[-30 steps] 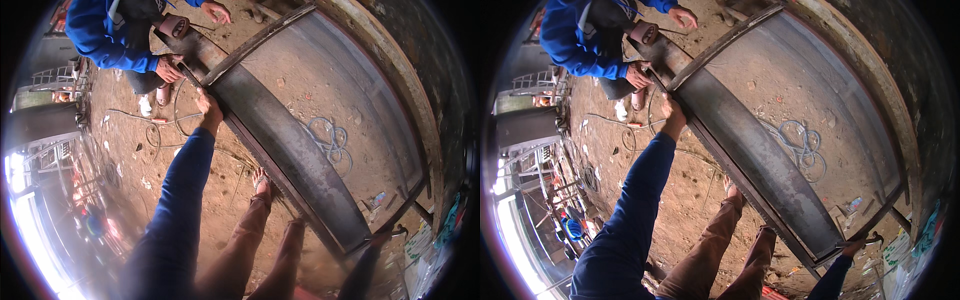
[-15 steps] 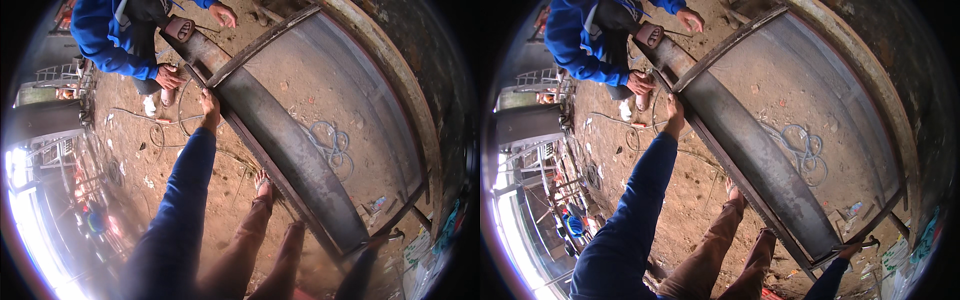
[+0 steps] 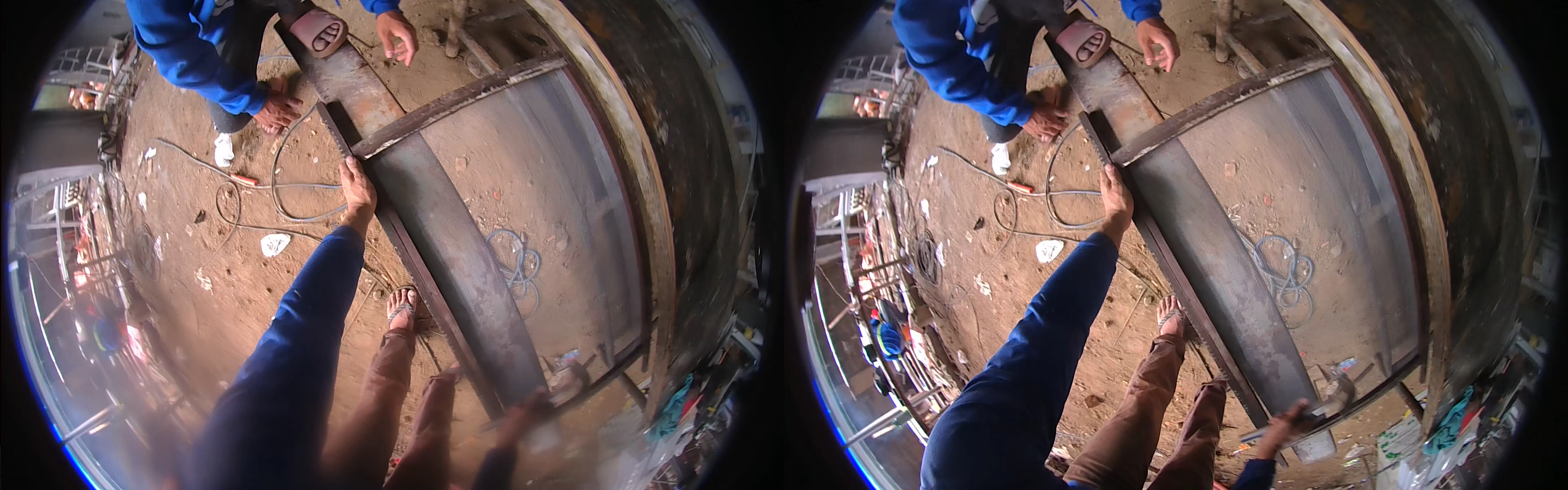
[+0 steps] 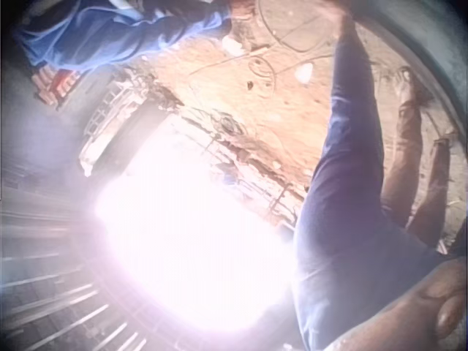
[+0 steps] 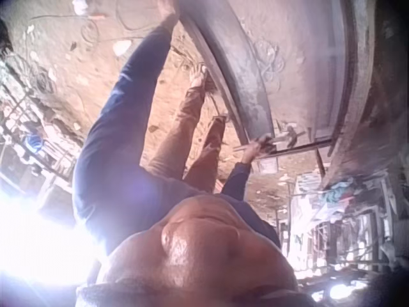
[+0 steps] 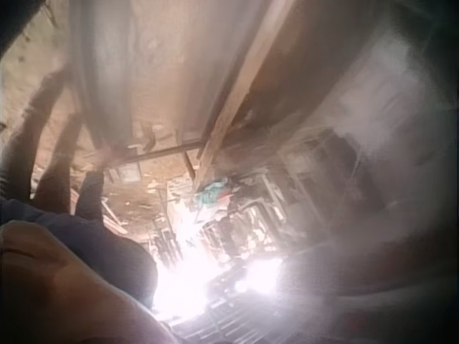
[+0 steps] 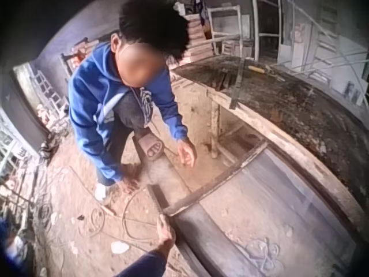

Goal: The person assembles a metal mesh screen into a rectangular frame using a hammer and nails. They position the mesh, hammer nails along the edges, and flip the frame to work on different sides. Another person assists by holding the frame steady.

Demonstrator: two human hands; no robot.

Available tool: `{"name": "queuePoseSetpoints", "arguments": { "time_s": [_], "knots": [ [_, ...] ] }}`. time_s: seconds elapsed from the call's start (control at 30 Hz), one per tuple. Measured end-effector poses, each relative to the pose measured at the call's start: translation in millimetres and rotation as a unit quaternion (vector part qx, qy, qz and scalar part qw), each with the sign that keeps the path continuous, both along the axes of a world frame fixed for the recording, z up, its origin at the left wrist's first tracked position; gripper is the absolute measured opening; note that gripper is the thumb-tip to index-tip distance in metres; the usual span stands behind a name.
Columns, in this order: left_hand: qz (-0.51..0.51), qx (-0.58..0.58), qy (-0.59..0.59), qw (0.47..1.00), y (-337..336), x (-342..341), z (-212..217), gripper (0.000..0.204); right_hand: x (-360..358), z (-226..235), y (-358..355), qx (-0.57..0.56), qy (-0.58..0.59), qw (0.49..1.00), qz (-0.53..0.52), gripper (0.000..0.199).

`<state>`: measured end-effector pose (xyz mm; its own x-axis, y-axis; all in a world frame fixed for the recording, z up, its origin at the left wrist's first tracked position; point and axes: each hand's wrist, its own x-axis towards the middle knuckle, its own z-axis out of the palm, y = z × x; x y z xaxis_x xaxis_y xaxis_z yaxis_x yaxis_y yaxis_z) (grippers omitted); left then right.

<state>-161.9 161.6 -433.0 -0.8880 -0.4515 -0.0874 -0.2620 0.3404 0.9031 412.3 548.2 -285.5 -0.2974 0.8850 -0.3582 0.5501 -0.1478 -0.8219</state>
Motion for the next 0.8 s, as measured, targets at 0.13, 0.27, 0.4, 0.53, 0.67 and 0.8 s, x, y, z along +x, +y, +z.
{"name": "queuePoseSetpoints", "arguments": {
  "time_s": [0.13, 0.27, 0.4, 0.53, 0.67, 0.8],
  "knots": [
    [0.002, 0.018, -0.055, 0.998, 2, -2, 1, 0.074, -202, 81, -125, -0.216, -0.017, 0.969, 0.12, 0.046],
    [0.001, 0.111, -0.086, 0.99, 30, 1, 35, 0.084, -329, 87, -197, -0.292, 0.057, 0.927, 0.228, 0.042],
    [-0.058, 0.207, -0.09, 0.972, -9, -1, 20, 0.094, -436, 84, -235, -0.365, 0.015, 0.876, 0.315, 0.043],
    [-0.057, 0.268, -0.082, 0.958, -4, 1, 13, 0.097, -475, 41, -253, -0.27, 0.04, 0.896, 0.35, 0.05],
    [-0.048, 0.262, -0.06, 0.962, -8, -1, 30, 0.084, -502, 10, -264, -0.095, -0.026, 0.902, 0.42, 0.048],
    [-0.074, 0.296, -0.111, 0.946, -13, -8, 61, 0.082, -499, -27, -268, 0.094, -0.056, 0.879, 0.464, 0.057]
  ]
}}
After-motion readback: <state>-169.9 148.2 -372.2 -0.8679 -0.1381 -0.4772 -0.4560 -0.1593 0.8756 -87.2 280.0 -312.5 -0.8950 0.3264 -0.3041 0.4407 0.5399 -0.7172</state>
